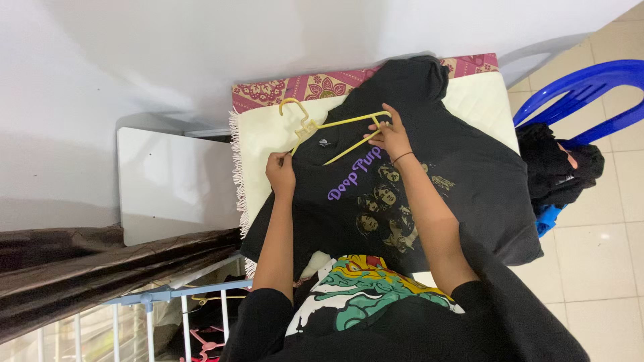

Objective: The person folds t-shirts on a table, places them on hangers, and hangs them on a drying rack. They handle multiple graphic t-shirts one at a time, smoothing each before hanging.

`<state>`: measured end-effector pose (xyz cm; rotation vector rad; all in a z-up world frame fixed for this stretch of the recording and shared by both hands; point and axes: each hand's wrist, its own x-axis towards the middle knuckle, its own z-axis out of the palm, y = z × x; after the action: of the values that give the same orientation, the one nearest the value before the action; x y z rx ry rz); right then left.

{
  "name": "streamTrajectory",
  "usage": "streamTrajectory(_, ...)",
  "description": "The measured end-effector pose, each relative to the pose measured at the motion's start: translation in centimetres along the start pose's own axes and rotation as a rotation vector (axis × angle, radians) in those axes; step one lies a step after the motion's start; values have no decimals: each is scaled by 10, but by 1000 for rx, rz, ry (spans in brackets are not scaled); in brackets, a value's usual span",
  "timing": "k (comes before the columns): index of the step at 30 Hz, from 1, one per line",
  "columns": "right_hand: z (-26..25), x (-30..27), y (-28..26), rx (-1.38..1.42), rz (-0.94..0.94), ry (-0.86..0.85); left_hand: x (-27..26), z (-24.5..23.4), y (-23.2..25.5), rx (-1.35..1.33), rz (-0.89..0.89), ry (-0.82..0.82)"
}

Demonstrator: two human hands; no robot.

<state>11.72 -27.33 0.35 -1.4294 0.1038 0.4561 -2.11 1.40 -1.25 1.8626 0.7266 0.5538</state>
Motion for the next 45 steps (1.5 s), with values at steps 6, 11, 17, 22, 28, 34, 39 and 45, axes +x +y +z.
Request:
streamTrajectory(6, 12, 26, 7, -46, 103, -62, 18, -4, -14, -227, -31, -49)
streamTrajectory(11, 35, 54, 30, -74, 169, -132, 40, -6, -13, -328, -168, -176)
streamTrajectory(17, 60, 82, 57, -182, 159, -162, 17, -21, -42, 152, -147, -288)
streamTrajectory(22, 67, 92, 62, -481, -18, -237, -7, -33, -72, 183, -50, -224)
streamTrajectory(28, 73, 86, 50, -667, -23, -203, -15, -43, -46, 23, -143, -215)
streamTrajectory(34, 63, 82, 58, -666, -3, -230, -12, -35, -27, 120, -78, -122)
streamTrajectory(39, 44, 87, 102, -110, -118, -166, -20, -31, -38, 37, -95, -66)
streamTrajectory(45, 49, 80, 117, -297, -240, -18, -28, -37, -39, 15, -67, -134)
